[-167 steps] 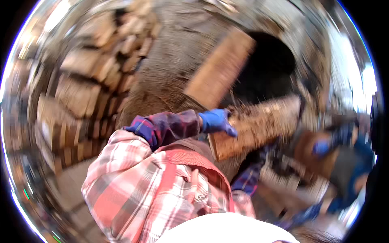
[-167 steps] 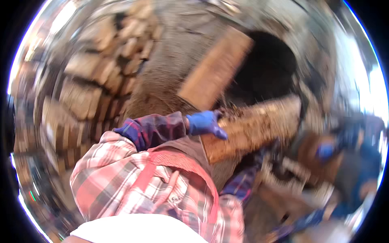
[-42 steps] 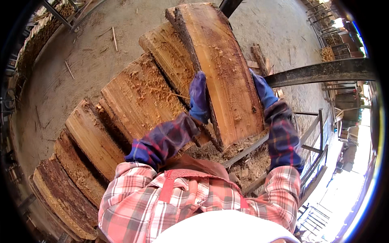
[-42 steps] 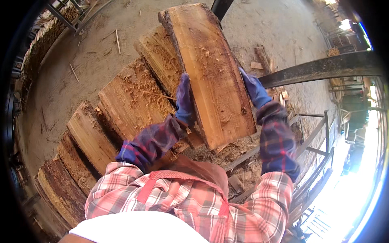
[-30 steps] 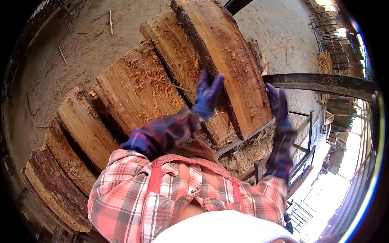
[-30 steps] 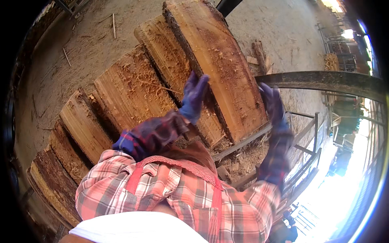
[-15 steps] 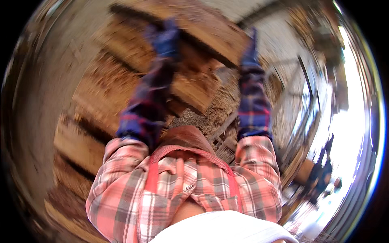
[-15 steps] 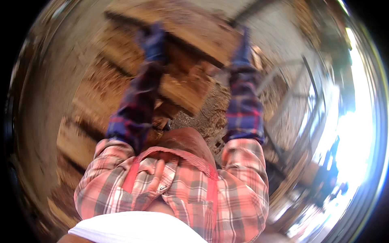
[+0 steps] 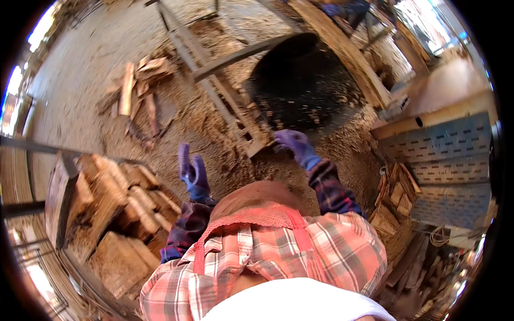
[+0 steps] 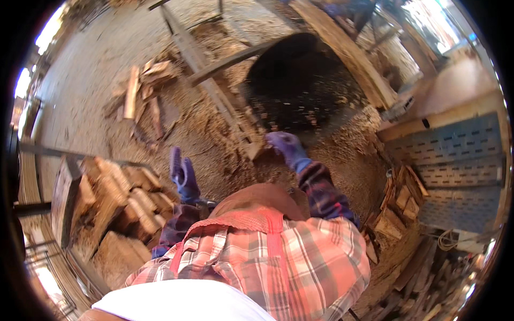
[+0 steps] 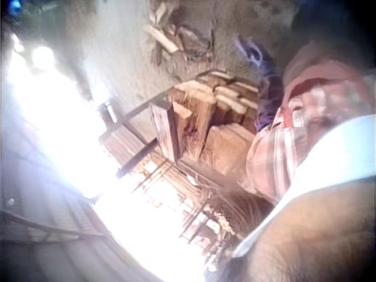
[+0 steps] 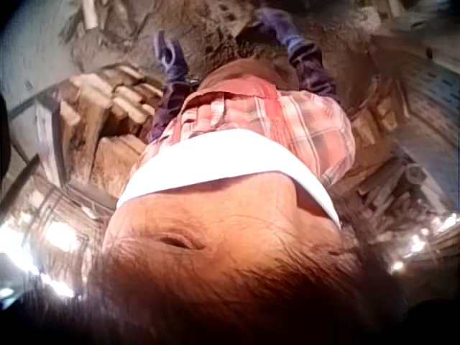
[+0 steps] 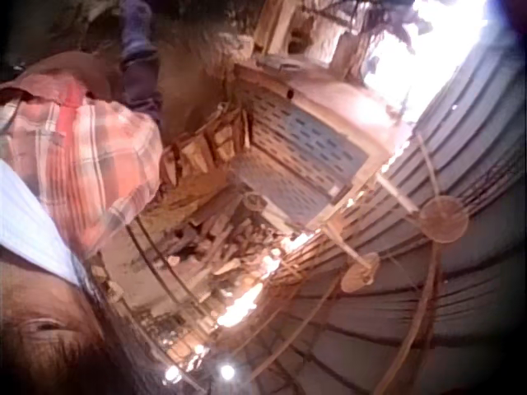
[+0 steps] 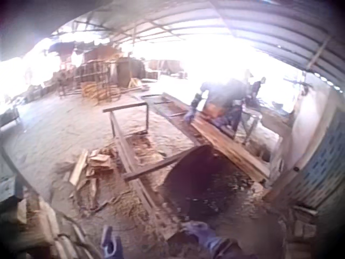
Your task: The person repeatedly picks up processed lumber planks from a pile near a sawmill machine and stacks them into a neat pile. The worker wears blue gloves and a plaid shirt, handling the wood by hand to organize the output.
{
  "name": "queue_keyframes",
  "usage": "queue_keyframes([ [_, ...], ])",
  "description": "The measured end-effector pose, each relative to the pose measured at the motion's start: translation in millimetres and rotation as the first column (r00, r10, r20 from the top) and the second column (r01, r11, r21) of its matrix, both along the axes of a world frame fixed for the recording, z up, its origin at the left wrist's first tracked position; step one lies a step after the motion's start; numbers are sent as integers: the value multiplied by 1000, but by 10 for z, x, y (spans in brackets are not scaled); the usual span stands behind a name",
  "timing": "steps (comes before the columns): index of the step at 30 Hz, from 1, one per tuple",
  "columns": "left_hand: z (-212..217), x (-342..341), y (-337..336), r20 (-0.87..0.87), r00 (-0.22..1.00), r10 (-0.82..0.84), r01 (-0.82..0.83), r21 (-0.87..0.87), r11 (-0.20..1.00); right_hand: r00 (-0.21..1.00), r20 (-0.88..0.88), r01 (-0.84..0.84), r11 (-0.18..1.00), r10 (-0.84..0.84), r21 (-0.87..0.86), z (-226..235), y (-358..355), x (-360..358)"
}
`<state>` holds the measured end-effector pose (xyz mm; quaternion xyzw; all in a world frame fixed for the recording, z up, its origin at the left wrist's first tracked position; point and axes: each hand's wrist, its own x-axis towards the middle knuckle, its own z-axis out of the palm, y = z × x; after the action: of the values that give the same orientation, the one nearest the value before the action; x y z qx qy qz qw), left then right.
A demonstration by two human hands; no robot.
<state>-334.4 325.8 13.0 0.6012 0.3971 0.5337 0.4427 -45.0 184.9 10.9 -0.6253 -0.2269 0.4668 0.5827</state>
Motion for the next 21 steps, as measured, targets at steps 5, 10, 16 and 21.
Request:
queue_keyframes([
  [5,-323,1867,-1374,-179,897,-403,362,-223,905,828,-114,535,835,-549,-133,-438,-1999,1899],
  [10,-184,2850,-2338,-248,583,-774,704,-321,634,828,-262,502,864,-495,-44,-659,-2901,2916],
  [16,-131,3024,-2336,-224,467,-855,598,-632,493,642,-451,622,765,-620,-166,-909,-2712,3554],
  [21,-186,3204,-2094,-167,549,-819,574,-637,514,544,-420,719,662,-726,-212,-857,-2518,4025],
])
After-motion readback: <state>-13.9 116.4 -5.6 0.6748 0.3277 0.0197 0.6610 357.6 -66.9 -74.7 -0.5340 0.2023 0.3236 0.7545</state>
